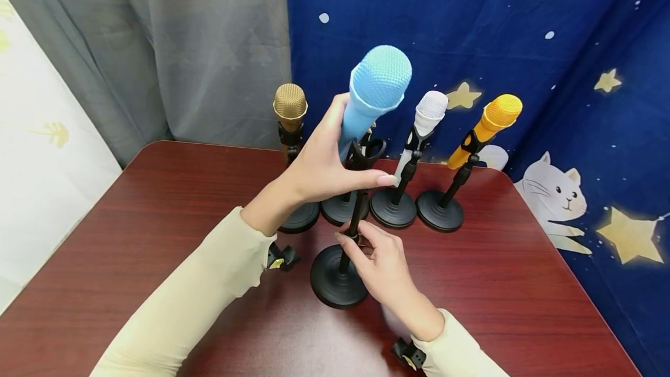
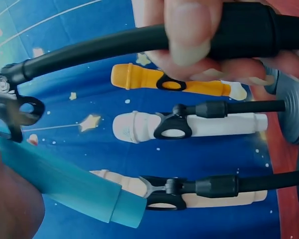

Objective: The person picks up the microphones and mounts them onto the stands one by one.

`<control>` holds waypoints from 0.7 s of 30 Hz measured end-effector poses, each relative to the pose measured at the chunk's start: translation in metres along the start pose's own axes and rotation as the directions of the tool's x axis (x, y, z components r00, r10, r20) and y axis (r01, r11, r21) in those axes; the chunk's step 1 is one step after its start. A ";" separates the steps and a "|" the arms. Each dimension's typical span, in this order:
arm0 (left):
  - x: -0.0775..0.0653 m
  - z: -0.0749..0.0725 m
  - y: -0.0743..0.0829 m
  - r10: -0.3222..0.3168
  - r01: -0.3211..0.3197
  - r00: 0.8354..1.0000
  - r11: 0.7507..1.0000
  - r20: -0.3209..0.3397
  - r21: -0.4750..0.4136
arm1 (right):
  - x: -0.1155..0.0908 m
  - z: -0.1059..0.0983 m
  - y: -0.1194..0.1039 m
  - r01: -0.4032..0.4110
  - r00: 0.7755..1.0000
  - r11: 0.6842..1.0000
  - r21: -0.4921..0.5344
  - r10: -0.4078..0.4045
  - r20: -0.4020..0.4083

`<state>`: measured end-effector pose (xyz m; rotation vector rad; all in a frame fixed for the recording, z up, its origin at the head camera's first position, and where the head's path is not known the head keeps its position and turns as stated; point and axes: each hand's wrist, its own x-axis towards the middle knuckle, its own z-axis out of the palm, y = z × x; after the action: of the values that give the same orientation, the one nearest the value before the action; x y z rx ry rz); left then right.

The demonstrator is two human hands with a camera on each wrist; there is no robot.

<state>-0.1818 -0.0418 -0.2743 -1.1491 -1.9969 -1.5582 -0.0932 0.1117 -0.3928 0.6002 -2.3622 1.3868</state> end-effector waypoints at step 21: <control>-0.005 0.007 -0.004 -0.067 0.067 0.997 0.998 -0.039 -0.003 | 0.003 0.007 -0.002 0.069 0.997 0.994 -0.083 -0.072 -0.036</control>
<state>-0.1805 -0.0376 -0.2831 -1.0547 -2.0285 -1.6031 -0.0959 0.1040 -0.3934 0.6220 -2.3304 1.2545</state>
